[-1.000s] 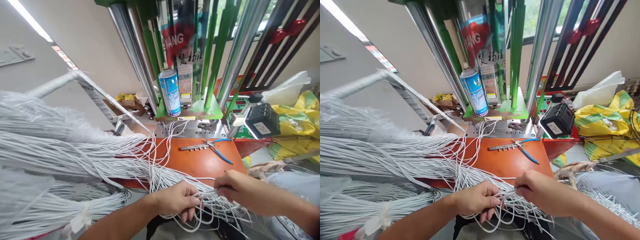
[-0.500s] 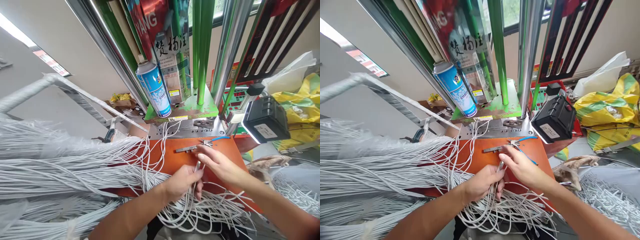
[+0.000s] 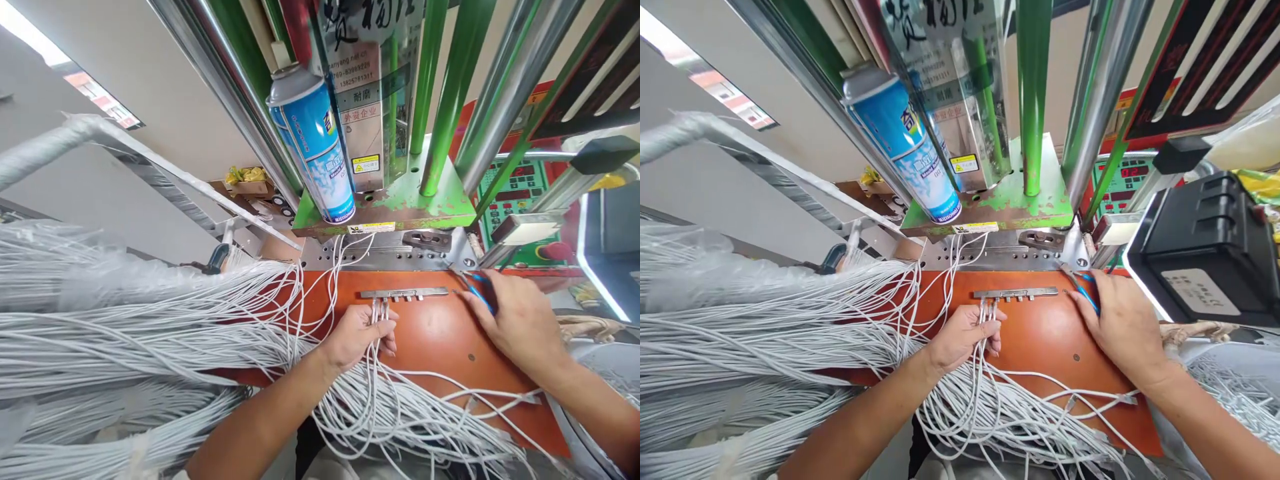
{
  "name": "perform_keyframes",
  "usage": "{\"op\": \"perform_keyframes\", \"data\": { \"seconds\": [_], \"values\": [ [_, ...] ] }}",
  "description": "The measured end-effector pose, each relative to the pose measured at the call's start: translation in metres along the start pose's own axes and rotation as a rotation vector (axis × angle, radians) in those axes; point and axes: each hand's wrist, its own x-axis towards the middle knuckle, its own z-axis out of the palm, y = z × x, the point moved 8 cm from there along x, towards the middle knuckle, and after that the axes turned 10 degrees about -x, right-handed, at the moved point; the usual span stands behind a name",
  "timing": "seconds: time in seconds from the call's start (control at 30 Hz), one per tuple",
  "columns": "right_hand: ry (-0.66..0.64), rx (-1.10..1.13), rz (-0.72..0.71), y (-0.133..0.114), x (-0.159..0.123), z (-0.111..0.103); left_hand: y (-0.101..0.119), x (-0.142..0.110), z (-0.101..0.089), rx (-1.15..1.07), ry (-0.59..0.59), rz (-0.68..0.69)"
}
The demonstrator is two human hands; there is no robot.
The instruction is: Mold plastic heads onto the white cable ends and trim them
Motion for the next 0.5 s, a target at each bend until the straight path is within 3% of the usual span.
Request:
{"op": "perform_keyframes", "data": {
  "seconds": [0.07,0.23,0.37,0.5],
  "values": [
    [0.0,-0.099,0.025,-0.009,0.003,-0.008,-0.001,0.0,0.002,0.013,0.003,-0.008],
    [-0.032,-0.02,-0.192,-0.062,0.013,-0.01,-0.001,-0.001,0.004,0.08,0.014,-0.003],
    [-0.086,0.074,-0.167,-0.077,0.005,-0.007,-0.001,-0.002,0.003,0.193,0.02,0.037],
    [-0.187,0.285,-0.089,-0.082,-0.025,-0.01,-0.003,-0.003,0.004,0.278,0.038,0.034]
  ]
}}
